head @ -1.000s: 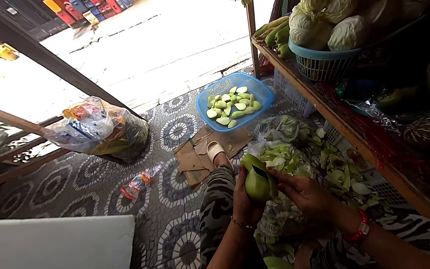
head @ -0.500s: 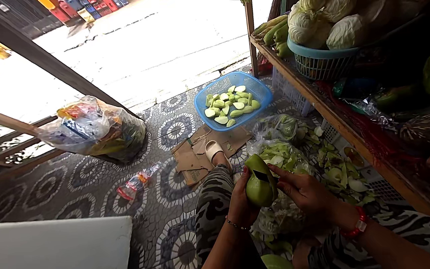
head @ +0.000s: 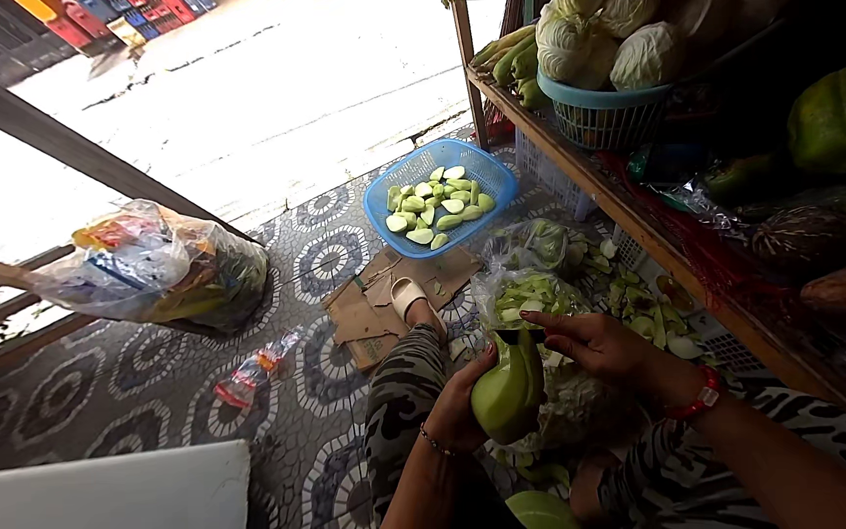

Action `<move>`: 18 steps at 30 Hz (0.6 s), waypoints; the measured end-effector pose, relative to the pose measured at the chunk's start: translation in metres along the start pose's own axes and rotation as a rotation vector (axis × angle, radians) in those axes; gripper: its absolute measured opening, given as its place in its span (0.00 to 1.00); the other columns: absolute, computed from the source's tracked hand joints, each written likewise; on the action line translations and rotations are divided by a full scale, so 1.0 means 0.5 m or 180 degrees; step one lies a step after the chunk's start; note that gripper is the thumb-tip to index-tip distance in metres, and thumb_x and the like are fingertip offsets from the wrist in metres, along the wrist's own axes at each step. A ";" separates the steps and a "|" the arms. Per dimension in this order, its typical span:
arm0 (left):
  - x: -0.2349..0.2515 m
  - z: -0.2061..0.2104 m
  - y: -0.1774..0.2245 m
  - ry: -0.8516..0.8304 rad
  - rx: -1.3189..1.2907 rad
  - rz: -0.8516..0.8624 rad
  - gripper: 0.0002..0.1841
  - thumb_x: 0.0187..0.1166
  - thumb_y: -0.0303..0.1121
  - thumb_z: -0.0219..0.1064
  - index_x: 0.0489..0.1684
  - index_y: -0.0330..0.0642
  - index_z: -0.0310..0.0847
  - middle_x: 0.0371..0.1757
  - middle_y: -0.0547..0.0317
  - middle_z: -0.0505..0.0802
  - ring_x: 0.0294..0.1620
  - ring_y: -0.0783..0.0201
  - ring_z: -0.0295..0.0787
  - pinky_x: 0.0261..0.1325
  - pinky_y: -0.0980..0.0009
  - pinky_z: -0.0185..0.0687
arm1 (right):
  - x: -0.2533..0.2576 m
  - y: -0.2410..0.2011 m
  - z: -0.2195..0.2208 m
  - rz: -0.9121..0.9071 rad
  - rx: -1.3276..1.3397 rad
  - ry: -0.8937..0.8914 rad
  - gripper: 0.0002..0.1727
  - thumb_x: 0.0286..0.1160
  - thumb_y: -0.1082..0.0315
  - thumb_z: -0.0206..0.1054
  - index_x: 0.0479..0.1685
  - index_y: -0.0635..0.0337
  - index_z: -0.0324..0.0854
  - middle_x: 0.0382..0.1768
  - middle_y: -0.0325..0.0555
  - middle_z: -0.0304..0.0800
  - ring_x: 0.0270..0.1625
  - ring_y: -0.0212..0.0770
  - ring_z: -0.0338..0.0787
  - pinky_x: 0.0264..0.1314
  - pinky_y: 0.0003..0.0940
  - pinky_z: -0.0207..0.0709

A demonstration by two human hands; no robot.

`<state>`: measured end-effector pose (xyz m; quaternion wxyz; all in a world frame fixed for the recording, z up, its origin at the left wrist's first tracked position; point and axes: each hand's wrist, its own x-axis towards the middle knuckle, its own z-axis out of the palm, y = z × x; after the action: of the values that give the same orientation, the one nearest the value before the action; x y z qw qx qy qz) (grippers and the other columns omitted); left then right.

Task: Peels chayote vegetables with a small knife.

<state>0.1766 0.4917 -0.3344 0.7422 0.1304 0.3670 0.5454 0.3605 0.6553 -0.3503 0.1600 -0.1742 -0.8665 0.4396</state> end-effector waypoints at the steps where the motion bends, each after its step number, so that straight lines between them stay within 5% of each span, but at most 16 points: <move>1: -0.003 -0.002 -0.001 -0.0091 0.0025 -0.0012 0.25 0.88 0.55 0.47 0.61 0.47 0.83 0.48 0.49 0.95 0.45 0.54 0.95 0.42 0.59 0.93 | 0.007 0.002 -0.019 0.0444 0.0111 -0.0256 0.26 0.93 0.53 0.50 0.84 0.48 0.74 0.51 0.49 0.93 0.43 0.35 0.86 0.51 0.37 0.79; 4: -0.006 0.001 0.002 -0.0228 -0.0338 0.0011 0.26 0.87 0.54 0.52 0.74 0.50 0.76 0.50 0.48 0.94 0.46 0.50 0.95 0.44 0.56 0.93 | 0.026 0.019 -0.064 0.1731 -0.0065 -0.0817 0.30 0.96 0.53 0.47 0.92 0.54 0.60 0.69 0.61 0.84 0.62 0.54 0.86 0.69 0.55 0.73; 7: 0.011 0.017 0.012 0.0539 -0.0837 0.0400 0.26 0.93 0.50 0.36 0.68 0.45 0.74 0.50 0.48 0.93 0.49 0.52 0.94 0.50 0.57 0.91 | 0.016 0.011 -0.065 0.1993 -0.0371 -0.0302 0.32 0.95 0.51 0.47 0.91 0.57 0.60 0.58 0.64 0.87 0.57 0.61 0.87 0.64 0.63 0.74; 10: 0.038 0.027 0.004 0.1809 -0.0688 0.0964 0.27 0.96 0.48 0.36 0.66 0.37 0.75 0.51 0.47 0.91 0.49 0.57 0.91 0.51 0.61 0.88 | -0.003 -0.017 -0.009 0.1083 -0.0648 0.0670 0.32 0.90 0.52 0.49 0.85 0.62 0.69 0.32 0.56 0.87 0.30 0.53 0.83 0.36 0.56 0.76; 12: 0.048 0.031 0.002 0.2022 -0.0635 0.1219 0.26 0.96 0.47 0.36 0.70 0.37 0.71 0.56 0.45 0.89 0.54 0.55 0.89 0.57 0.58 0.86 | -0.010 -0.033 0.049 0.0319 -0.0677 0.1026 0.32 0.87 0.53 0.51 0.81 0.66 0.73 0.23 0.47 0.84 0.19 0.43 0.77 0.23 0.45 0.74; 18: 0.061 0.042 -0.008 0.1854 -0.0877 0.1365 0.20 0.95 0.43 0.42 0.59 0.37 0.74 0.42 0.48 0.90 0.40 0.58 0.92 0.45 0.65 0.91 | -0.021 -0.052 0.153 -0.0910 -0.1259 0.1141 0.37 0.84 0.48 0.51 0.76 0.73 0.76 0.12 0.41 0.76 0.12 0.40 0.74 0.16 0.35 0.68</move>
<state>0.1981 0.5223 -0.3343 0.4866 -0.0571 0.4501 0.7466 0.3326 0.5824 -0.3730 0.3336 -0.1530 -0.9090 0.1976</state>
